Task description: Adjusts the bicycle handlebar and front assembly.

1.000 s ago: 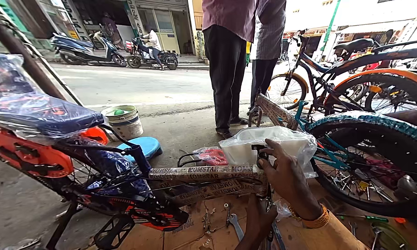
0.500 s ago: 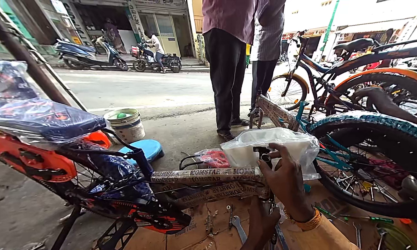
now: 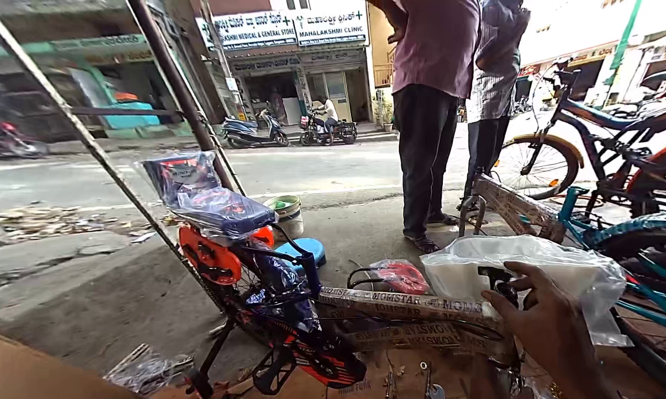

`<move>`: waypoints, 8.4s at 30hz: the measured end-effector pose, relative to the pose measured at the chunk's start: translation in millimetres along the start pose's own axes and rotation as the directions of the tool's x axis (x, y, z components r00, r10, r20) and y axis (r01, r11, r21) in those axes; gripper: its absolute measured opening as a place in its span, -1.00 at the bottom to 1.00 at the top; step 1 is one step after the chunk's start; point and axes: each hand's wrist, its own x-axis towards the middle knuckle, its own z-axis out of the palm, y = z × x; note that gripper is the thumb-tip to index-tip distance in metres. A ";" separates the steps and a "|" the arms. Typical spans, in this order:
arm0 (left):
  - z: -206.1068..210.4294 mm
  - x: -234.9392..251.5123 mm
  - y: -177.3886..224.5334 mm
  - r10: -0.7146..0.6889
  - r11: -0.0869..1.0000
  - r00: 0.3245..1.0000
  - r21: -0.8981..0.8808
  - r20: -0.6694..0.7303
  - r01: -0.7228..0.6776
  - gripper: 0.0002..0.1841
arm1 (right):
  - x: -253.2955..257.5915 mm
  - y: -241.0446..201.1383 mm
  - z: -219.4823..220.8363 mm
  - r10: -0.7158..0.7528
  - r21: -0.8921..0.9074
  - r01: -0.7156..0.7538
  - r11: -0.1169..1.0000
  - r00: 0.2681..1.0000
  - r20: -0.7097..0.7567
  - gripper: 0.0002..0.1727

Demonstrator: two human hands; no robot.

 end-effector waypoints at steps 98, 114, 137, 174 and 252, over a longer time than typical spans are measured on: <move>2.9 -3.6 -0.2 -0.088 0.995 0.996 -0.048 0.016 0.088 -0.11 | 17.1 15.2 -37.8 0.045 0.429 -0.304 0.850 0.855 0.517 -0.49; 2.4 -3.1 -0.8 -0.069 0.997 0.997 -0.038 0.029 0.071 -0.11 | 91.0 -19.5 -58.5 -0.235 -0.067 0.580 0.812 0.430 0.872 -0.63; 0.3 -2.2 -0.9 -0.062 0.997 0.997 -0.036 0.036 0.063 -0.13 | 98.8 -20.9 -51.5 -0.138 -0.203 0.695 0.689 0.401 0.905 -0.71; -1.4 -2.0 1.5 -0.086 0.995 0.995 -0.039 0.046 0.088 -0.13 | 103.5 -13.2 -50.3 -0.306 0.058 0.575 0.816 0.344 0.888 -0.59; -1.5 -2.6 0.9 -0.069 0.997 0.997 -0.044 0.044 0.070 -0.11 | 97.2 -22.2 -44.9 -0.154 -0.146 0.584 0.799 0.433 0.888 -0.83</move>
